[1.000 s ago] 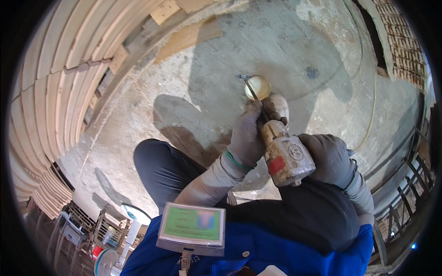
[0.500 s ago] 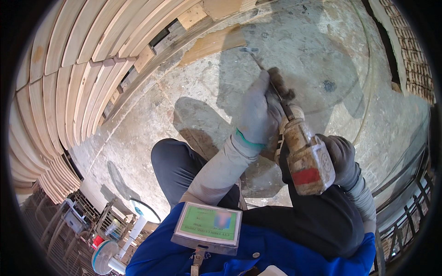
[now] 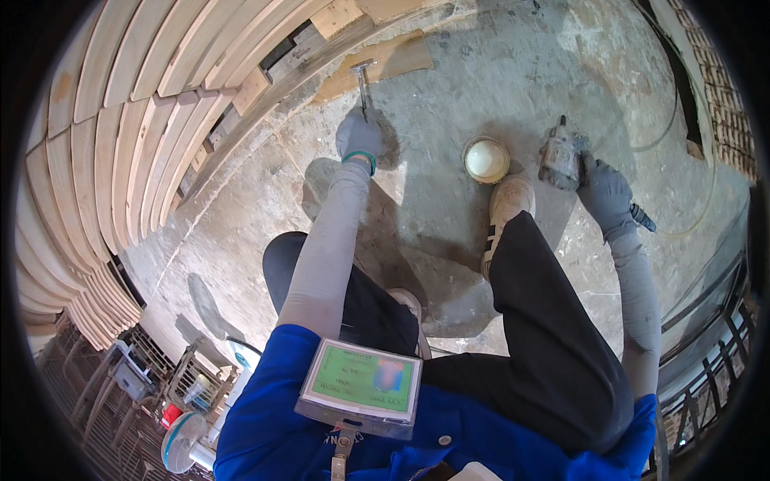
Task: The person mixes a white substance in a can using a power drill, then walks to a workbench and applies the substance to wooden chair frames with a brush. The person handles multiple chair frames, applying the finish to various parts of the wood.
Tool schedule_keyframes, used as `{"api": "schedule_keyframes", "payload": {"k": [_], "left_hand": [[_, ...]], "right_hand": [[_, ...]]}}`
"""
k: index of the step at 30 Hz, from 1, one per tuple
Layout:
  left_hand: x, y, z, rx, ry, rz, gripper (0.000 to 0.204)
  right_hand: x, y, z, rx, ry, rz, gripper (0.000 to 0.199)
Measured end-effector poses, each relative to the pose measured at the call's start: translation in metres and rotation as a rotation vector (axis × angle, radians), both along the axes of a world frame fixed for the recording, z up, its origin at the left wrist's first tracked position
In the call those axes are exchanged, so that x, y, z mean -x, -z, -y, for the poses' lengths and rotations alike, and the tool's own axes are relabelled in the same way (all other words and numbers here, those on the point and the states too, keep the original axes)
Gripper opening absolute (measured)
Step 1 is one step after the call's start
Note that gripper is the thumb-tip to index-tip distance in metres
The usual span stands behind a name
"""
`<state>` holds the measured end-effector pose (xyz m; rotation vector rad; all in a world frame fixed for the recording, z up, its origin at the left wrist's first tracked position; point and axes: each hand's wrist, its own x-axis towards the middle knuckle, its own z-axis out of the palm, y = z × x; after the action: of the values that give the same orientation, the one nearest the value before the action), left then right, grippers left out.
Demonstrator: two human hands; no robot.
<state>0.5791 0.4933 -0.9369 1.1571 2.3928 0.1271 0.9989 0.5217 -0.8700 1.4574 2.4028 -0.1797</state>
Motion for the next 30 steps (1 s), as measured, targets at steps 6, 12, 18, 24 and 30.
{"api": "schedule_keyframes", "payload": {"k": [6,12,18,24,30], "left_hand": [[-0.016,0.011,0.01,-0.517,0.044,-0.187,0.032],[-0.1,-0.001,0.082,-0.21,-0.104,0.545,0.024],[-0.182,0.018,0.122,-0.005,-0.879,1.652,0.017],[-0.176,0.003,0.108,-0.013,-0.897,1.819,0.019],[-0.149,0.006,0.103,-0.061,-0.74,1.781,0.016]], "right_hand": [[-0.021,0.024,0.003,-0.047,0.15,-0.136,0.049],[0.023,0.06,0.052,0.282,0.605,-0.719,0.04],[0.071,0.089,0.073,0.524,0.433,-0.808,0.039],[0.084,0.065,0.065,0.84,0.746,-0.932,0.042],[0.068,0.045,0.083,0.827,0.727,-0.893,0.041]]}}
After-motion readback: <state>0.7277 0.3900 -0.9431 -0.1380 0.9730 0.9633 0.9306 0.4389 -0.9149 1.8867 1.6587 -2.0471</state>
